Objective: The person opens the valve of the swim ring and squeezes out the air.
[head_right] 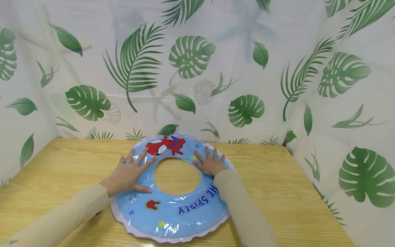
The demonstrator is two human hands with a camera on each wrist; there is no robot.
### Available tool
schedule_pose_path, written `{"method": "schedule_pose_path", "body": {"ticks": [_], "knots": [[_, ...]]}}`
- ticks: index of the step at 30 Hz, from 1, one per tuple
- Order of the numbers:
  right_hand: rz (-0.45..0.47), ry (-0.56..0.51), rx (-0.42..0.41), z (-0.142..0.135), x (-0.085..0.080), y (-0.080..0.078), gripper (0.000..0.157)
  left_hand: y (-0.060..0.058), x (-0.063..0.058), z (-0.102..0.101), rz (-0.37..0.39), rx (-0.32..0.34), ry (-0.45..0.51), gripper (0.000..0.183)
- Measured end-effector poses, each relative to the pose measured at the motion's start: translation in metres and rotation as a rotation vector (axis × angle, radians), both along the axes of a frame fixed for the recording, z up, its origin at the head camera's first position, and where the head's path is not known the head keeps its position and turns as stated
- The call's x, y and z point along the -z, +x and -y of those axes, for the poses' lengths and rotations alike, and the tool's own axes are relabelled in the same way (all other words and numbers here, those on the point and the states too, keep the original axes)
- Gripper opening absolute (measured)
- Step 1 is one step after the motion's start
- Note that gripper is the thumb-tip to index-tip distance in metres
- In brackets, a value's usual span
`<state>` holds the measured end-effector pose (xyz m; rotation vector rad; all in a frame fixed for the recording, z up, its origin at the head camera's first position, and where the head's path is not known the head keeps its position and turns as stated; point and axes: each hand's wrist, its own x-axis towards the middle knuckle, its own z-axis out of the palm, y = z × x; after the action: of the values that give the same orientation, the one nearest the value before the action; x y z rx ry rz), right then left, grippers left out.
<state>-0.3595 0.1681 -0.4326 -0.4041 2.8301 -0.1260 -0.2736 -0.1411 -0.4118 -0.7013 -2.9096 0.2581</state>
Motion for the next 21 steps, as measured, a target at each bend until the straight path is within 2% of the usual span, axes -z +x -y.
{"method": "schedule_pose_path", "body": {"ticks": [6, 21], "knots": [[-0.006, 0.001, 0.003, 0.0022, -0.0028, 0.0016, 0.059, -0.0044, 0.0032, 0.0032, 0.06, -0.002, 0.065, 0.106], [0.009, 0.012, 0.0, 0.002, -0.0034, 0.0028, 0.059, -0.0042, 0.0066, 0.0045, 0.253, -0.009, 0.175, 0.093]]}}
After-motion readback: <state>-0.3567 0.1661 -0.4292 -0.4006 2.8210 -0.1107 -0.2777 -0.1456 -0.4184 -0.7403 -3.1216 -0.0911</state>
